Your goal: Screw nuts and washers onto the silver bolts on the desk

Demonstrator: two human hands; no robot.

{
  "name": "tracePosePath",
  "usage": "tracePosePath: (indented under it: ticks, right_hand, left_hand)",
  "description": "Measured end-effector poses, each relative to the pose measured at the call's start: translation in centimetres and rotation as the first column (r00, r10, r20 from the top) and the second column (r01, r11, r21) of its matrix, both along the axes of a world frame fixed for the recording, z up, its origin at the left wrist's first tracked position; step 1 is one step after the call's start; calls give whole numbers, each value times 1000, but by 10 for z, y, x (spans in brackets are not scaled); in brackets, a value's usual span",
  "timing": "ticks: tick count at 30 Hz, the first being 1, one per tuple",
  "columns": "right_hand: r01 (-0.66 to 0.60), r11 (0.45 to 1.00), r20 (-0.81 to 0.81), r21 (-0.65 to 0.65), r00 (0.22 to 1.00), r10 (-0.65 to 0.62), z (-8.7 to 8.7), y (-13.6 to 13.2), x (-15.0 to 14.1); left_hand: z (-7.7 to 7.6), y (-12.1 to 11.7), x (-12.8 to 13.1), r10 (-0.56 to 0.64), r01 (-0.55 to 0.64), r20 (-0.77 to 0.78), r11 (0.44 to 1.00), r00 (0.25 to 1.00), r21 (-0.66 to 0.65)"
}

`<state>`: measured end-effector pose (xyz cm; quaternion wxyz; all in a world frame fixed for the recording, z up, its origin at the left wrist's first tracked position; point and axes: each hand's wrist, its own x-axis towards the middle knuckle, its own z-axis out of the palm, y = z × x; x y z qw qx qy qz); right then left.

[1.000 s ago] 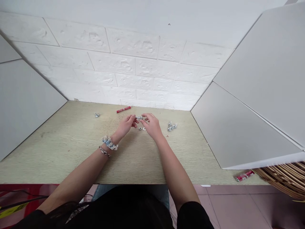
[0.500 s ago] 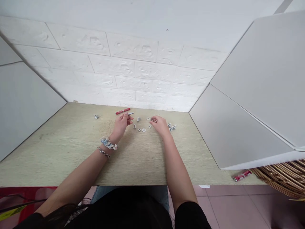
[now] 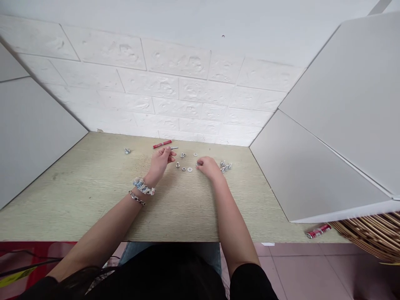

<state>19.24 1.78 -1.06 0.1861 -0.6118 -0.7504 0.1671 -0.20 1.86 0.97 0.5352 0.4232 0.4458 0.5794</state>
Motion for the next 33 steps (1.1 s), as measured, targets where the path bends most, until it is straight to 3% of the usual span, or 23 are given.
tracePosePath:
  ticks: [13,25,30,33]
  right_hand:
    - [-15,1000,-26,-7,1000,15,-4,2,-1]
    - [46,998,-115,-39,992,-51,-4,-2,-1]
    - [139,968,-181,207,978,-102,-4,0,-9]
    - [92,940,-298,330,955,11,2,-4,-22]
  left_hand:
    - [-3,0,1,-63,62,-78,998,995,-19]
    - [-7,0,2,-80,80,-94,997,992,-9]
    - [-8,1,3,-88,88,-114,996,990,-6]
    - [-10,1,3,-107,111,-146,994,983,19]
